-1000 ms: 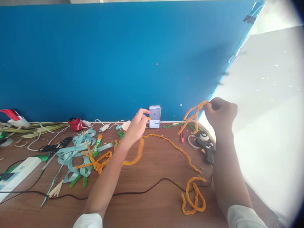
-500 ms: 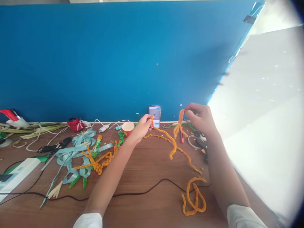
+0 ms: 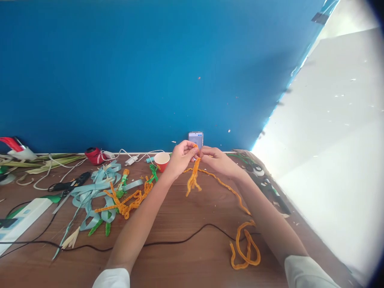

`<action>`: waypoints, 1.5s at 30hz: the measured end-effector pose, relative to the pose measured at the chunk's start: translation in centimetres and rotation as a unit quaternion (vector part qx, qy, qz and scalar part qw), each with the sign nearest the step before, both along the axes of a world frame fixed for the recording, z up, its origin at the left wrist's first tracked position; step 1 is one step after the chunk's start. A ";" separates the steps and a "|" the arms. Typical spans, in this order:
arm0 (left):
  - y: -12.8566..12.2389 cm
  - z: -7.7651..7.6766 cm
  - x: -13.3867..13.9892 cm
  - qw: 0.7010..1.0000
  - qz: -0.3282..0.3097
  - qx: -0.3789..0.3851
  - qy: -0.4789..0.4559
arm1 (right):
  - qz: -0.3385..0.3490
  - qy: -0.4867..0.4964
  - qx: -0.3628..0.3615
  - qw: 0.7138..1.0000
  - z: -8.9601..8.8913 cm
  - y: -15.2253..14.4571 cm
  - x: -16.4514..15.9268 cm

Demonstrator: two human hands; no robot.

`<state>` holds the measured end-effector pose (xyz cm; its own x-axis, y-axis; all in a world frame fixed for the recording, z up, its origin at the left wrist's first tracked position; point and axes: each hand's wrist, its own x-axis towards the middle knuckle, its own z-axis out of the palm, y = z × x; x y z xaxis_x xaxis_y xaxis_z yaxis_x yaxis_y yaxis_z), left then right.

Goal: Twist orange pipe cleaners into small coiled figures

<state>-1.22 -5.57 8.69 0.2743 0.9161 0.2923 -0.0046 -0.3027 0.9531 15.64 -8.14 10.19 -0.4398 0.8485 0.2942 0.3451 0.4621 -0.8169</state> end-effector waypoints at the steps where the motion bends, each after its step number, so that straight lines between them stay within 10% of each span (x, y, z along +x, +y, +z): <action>1: -0.1 0.2 -0.1 1.000 0.002 0.002 0.009 | -0.004 0.017 -0.016 1.000 -0.1 0.1 0.1; 15: -2.0 2.2 -1.5 0.951 0.058 0.146 0.265 | 0.004 0.295 -0.124 0.947 -0.5 0.8 1.1; 35: 0.4 1.3 -4.3 0.945 0.051 0.045 0.320 | -0.018 -0.053 0.044 0.997 0.7 -0.2 1.5; 45: -2.3 1.8 -0.8 0.922 0.070 0.265 0.275 | -0.131 -0.009 0.022 0.991 1.3 -0.6 1.6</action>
<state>-1.98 -7.84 10.44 0.4038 0.7229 0.5607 0.5091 -0.6868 0.5188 17.21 -8.78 11.49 -0.2115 0.9210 0.3271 0.4726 0.3893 -0.7907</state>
